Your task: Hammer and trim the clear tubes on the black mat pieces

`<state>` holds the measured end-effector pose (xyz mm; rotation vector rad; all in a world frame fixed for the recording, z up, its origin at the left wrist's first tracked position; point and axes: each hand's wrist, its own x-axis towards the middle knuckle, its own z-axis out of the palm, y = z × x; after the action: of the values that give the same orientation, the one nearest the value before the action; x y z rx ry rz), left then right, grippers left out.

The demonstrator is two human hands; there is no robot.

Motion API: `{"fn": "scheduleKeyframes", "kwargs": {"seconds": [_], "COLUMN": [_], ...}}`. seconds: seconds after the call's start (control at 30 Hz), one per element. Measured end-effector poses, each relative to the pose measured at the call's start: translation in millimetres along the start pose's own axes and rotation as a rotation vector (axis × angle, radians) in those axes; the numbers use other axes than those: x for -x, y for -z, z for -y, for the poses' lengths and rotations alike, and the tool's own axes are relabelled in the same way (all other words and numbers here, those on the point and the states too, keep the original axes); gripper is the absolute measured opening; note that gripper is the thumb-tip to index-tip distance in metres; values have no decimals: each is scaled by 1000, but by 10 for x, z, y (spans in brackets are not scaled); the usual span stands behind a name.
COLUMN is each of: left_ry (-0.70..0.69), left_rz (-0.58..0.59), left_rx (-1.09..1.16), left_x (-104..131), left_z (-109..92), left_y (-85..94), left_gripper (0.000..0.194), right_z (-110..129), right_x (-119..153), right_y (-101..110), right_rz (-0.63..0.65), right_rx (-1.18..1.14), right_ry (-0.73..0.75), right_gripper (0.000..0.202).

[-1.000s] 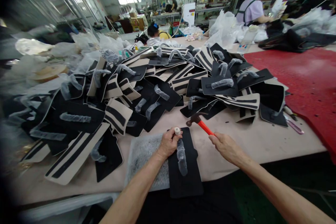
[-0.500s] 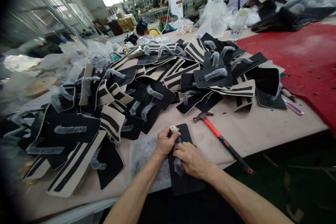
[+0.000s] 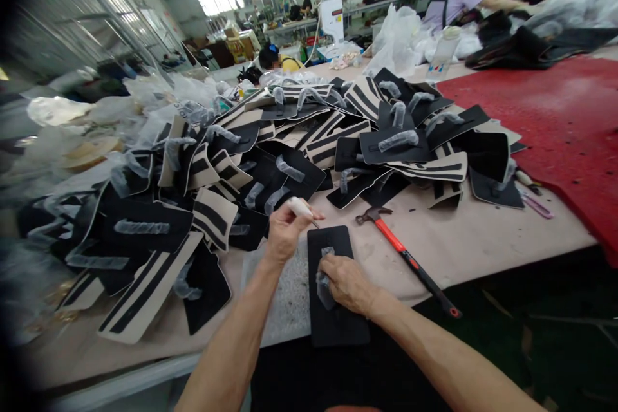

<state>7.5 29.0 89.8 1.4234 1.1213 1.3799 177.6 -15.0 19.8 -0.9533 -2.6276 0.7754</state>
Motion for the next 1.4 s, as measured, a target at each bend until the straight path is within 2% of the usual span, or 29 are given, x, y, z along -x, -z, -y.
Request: {"fn": "scheduleKeyframes", "kwargs": {"seconds": [0.1,0.17,0.23,0.33,0.4,0.53,0.63,0.77,0.97,1.17,1.4], "left_ry": [-36,11,62,73,76,149,180,215,284,264,247], "left_rz": [-147,-221,-361,-581,-624,-519,-415,-300,-159,-117,-73], "left_rx": [7,-26,0,41,31,49,113,195,243,210,136], "left_x": [-48,33,158,312,361,380,359,299,315,339,319], "left_z": [-79,17,159,315,361,450,557,673,804,842,798], "left_y": [186,252,292,320,311,188,34,-149,-237,-222,-234], "left_gripper": [20,20,22,25,26,27,26,29,37,36,28], "right_z": [146,242,313,353,342,276,246,262,211,149,116], "right_x": [-24,-38,-47,-42,-22,45,86,112,142,135,128], "right_y": [222,425,626,785,743,433,221,80,0,71,16], "right_rz": [17,-67,-164,-182,-172,-203,-236,-294,-243,-177,-228], "right_rx": [246,394,477,425,279,44,31,25,-37,-59,-33], "right_ry": [-21,-97,-216,-419,-534,-597,-593,-563,-555,-549,-521], "right_gripper": [30,21,10,12,22,51,46,45,46,45,44]}}
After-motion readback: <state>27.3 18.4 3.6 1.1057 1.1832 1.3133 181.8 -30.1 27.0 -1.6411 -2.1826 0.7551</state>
